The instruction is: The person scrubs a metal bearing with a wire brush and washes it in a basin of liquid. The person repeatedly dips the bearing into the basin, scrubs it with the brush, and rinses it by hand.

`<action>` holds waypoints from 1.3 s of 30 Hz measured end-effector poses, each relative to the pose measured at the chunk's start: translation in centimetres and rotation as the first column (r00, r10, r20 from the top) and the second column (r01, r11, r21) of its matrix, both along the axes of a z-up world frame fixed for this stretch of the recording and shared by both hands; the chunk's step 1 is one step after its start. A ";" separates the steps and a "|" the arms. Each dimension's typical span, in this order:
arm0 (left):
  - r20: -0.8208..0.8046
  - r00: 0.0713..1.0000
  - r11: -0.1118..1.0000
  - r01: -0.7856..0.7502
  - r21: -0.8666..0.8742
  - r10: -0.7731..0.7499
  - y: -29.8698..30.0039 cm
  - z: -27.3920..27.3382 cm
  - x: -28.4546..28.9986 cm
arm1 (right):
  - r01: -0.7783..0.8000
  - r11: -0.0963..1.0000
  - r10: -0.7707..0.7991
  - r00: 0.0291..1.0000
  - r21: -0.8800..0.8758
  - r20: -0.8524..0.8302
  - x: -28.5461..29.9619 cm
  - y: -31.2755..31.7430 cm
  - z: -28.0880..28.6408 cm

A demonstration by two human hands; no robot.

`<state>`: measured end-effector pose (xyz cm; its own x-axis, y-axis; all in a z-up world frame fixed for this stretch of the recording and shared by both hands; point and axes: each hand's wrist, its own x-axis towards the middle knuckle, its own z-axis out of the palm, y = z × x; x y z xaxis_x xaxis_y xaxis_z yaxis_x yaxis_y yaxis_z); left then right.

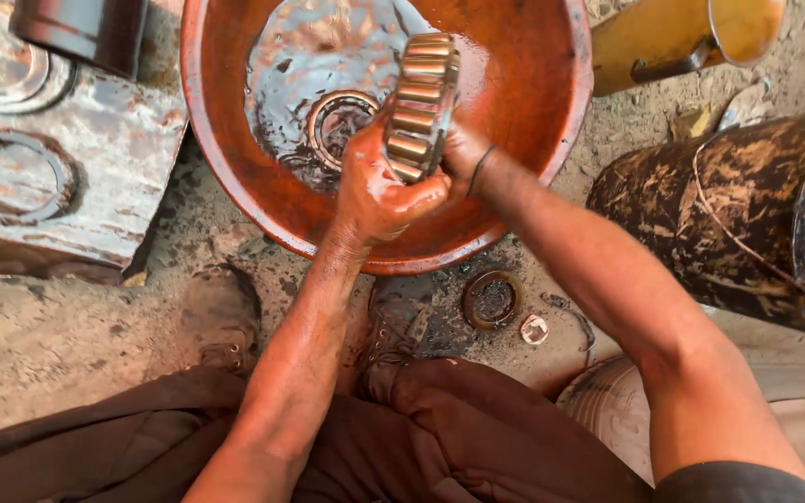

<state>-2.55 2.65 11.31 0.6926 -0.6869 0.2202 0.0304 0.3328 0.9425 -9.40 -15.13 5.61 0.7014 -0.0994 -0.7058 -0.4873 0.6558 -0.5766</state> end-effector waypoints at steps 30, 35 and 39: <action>-0.341 0.933 0.989 -0.135 -0.051 0.110 0.0 2.5 -0.3 | 0.105 0.988 -0.078 0.973 -0.114 0.217 2.1 1.1 1.1; -0.436 0.887 0.976 -0.204 -0.075 0.151 -0.2 1.1 -0.4 | 0.038 0.997 -0.027 0.988 -0.072 0.151 1.3 0.8 0.8; -0.465 0.864 0.962 -0.259 -0.085 0.192 -0.7 -1.1 -0.5 | 0.022 1.000 -0.022 0.995 0.009 0.094 0.8 2.3 -1.2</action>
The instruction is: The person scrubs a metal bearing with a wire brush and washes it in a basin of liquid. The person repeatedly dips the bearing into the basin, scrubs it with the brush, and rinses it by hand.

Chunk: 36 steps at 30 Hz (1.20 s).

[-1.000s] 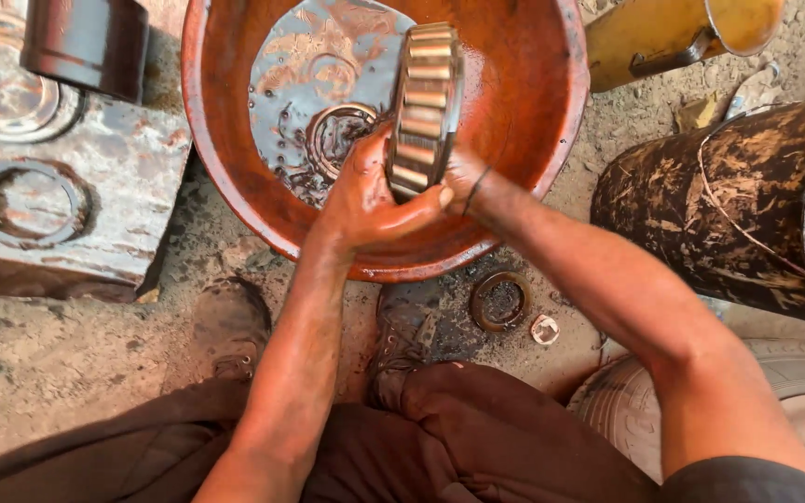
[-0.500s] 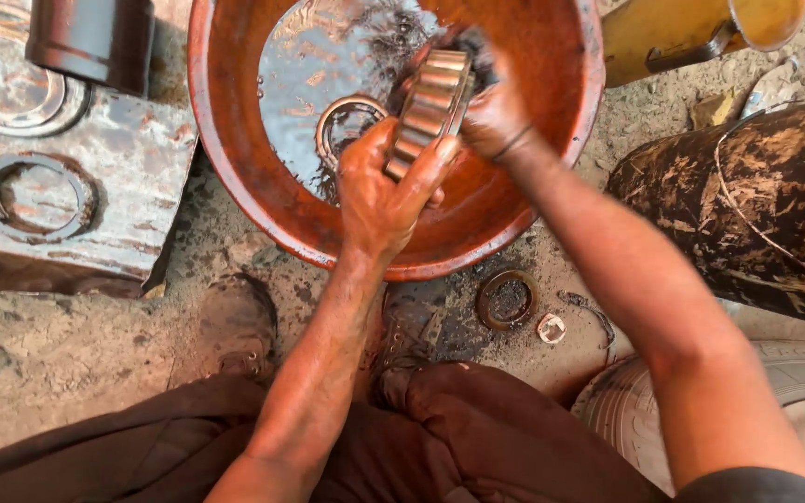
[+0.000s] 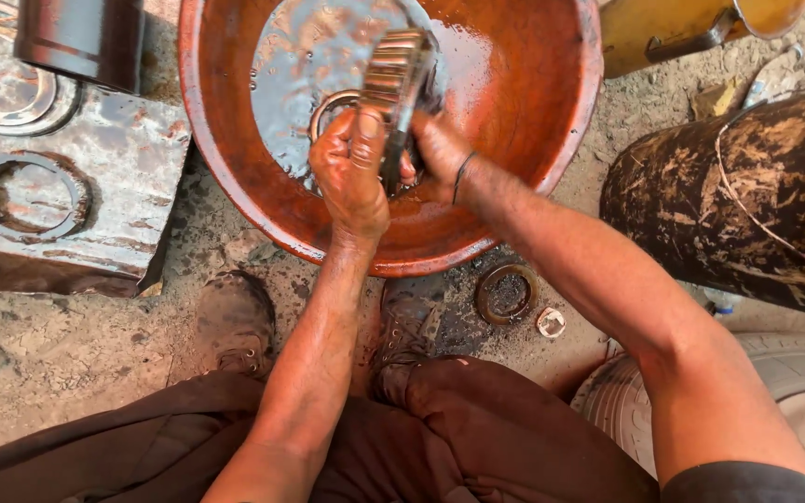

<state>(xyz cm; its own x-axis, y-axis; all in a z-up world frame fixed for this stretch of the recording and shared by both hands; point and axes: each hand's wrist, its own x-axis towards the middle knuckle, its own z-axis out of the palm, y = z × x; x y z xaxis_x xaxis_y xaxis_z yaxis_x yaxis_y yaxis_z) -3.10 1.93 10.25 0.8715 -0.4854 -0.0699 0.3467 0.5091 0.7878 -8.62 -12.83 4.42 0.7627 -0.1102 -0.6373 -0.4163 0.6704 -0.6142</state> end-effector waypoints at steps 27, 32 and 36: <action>-0.715 0.688 0.989 0.033 -0.142 -0.126 -2.9 -8.5 4.2 | -0.075 -0.799 0.440 0.604 -0.597 -0.665 4.5 -11.5 -8.0; -0.715 0.684 0.983 0.021 -0.181 -0.146 -1.7 -8.3 4.3 | -0.481 -0.427 0.435 0.633 -0.766 -0.640 7.0 -11.5 -8.9; -0.692 0.700 0.968 -0.003 -0.252 -0.178 -3.0 -7.3 5.0 | -0.152 -0.676 0.631 0.386 -0.721 -0.673 9.9 -11.8 -7.3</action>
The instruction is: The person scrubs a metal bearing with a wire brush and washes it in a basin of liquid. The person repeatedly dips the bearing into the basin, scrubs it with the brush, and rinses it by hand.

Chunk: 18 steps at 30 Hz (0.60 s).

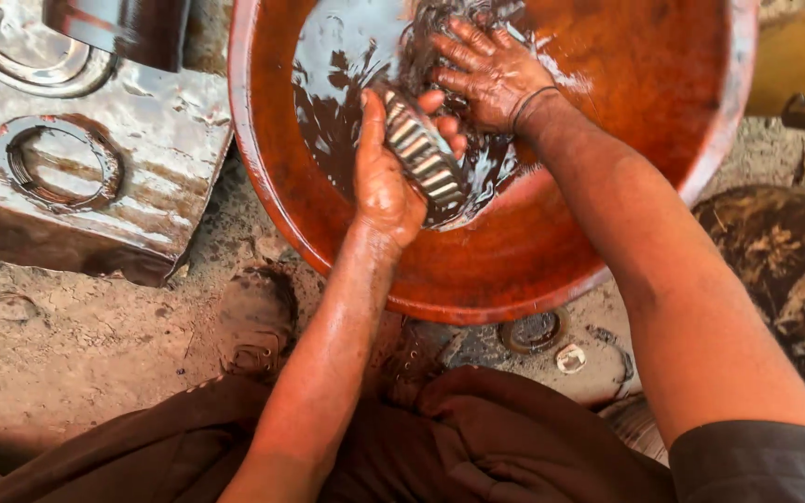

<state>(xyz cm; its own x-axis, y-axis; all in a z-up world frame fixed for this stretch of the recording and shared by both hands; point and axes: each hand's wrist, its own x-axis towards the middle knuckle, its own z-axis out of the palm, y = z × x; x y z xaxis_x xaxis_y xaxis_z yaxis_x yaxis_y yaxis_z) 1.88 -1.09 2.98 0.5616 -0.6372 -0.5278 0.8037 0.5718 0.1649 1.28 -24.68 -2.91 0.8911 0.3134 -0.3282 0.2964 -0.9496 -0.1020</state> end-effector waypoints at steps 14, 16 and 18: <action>-0.312 0.943 0.988 -0.142 -0.058 0.117 -2.6 -3.1 2.8 | 0.603 0.544 -0.616 0.759 0.583 -0.211 -2.1 2.1 6.3; -0.372 0.915 0.967 -0.219 -0.130 0.157 -2.9 -4.5 2.9 | 0.557 0.475 -0.618 0.762 0.681 -0.193 -3.3 3.7 10.6; -0.303 0.932 0.959 -0.249 -0.136 0.199 -3.4 -5.8 2.4 | 0.483 0.490 -0.589 0.797 0.725 -0.133 -4.7 6.5 13.7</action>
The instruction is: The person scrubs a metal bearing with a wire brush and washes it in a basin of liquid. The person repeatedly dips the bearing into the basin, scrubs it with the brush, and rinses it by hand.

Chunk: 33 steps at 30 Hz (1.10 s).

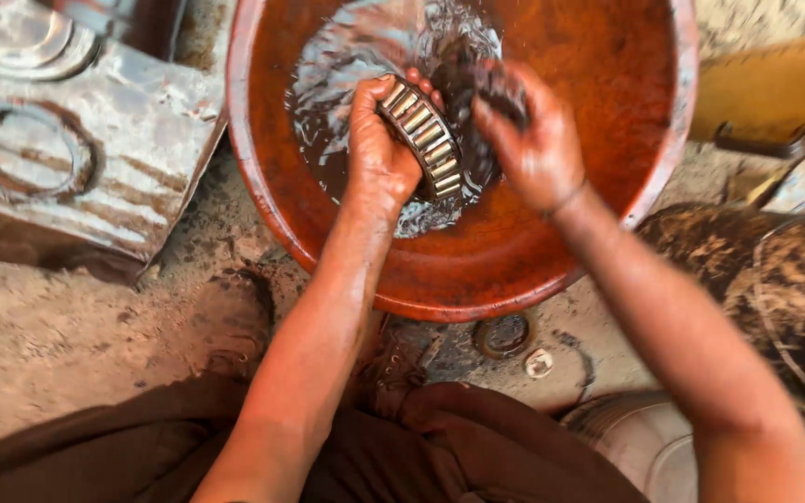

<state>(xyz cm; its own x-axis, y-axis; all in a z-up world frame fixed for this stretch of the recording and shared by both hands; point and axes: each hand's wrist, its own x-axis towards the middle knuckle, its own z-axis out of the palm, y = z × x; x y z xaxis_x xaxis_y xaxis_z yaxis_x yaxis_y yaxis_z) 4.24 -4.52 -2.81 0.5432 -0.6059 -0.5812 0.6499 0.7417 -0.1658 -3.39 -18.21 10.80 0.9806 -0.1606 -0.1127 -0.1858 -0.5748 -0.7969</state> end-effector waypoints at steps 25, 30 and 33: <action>0.526 0.626 0.741 0.127 0.660 -0.576 6.5 2.6 -2.3 | -0.391 0.515 0.162 0.918 -0.762 -0.361 -2.1 -4.1 -12.5; 0.393 0.413 0.377 -0.124 0.918 -0.821 8.8 2.4 0.5 | -0.414 0.572 0.259 0.910 -0.708 -0.323 -0.8 -5.5 -15.3; 0.202 0.448 0.205 -0.042 0.978 -0.871 9.2 2.9 1.0 | -0.348 0.722 0.234 0.936 -0.598 -0.263 -0.2 -5.9 -15.0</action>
<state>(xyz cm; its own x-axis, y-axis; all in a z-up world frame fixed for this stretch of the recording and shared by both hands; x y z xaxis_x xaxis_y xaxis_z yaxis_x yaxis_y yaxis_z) 5.27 4.64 0.13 0.7877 -0.3382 -0.5150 0.4081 -0.3398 0.8473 -3.61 -24.08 -4.19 0.9682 0.0401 -0.2471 -0.0133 -0.9775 -0.2106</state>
